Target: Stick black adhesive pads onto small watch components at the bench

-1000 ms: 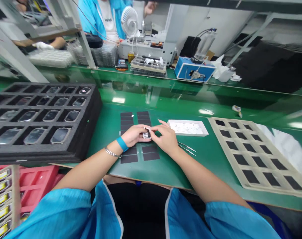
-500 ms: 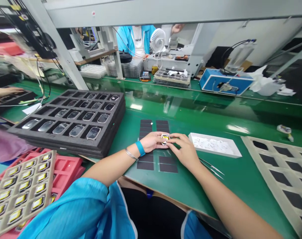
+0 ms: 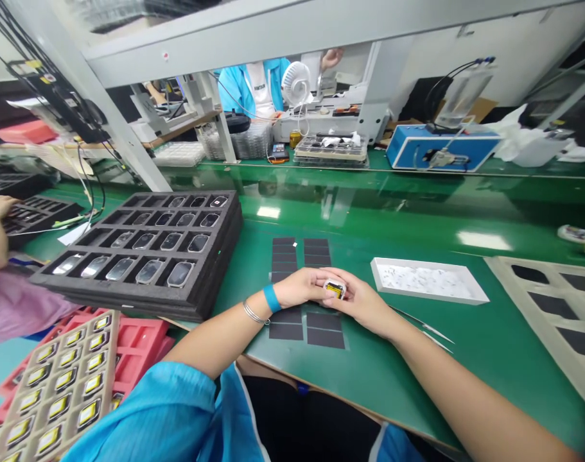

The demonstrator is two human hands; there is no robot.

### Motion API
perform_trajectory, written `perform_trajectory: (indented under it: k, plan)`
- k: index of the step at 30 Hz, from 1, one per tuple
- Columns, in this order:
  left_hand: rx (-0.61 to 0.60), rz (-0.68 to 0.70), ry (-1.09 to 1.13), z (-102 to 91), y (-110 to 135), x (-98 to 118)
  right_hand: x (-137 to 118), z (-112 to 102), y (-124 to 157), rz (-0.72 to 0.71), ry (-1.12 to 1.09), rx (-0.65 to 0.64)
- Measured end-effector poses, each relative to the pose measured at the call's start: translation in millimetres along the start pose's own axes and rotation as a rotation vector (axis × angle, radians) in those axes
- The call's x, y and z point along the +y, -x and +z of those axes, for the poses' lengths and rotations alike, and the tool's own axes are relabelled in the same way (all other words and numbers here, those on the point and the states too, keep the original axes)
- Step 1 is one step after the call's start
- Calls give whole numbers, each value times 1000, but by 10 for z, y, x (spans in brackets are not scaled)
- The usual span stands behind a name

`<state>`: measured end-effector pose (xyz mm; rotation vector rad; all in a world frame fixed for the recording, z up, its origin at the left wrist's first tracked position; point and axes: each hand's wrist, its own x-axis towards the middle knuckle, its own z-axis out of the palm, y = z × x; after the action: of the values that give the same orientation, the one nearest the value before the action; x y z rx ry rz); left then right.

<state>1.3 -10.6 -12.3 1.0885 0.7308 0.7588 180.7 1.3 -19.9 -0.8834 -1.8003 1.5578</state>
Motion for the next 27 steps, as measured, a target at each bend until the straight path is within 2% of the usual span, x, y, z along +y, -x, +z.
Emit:
perform_trajectory:
  k: [10, 19, 27]
  plan:
    - [70, 78, -108, 50, 12, 59, -42, 93, 31, -156, 185, 124]
    - [7, 42, -126, 39, 7, 63, -12, 74, 38, -87, 81, 48]
    - [28, 88, -120, 59, 25, 79, -70, 160, 81, -221, 319, 151]
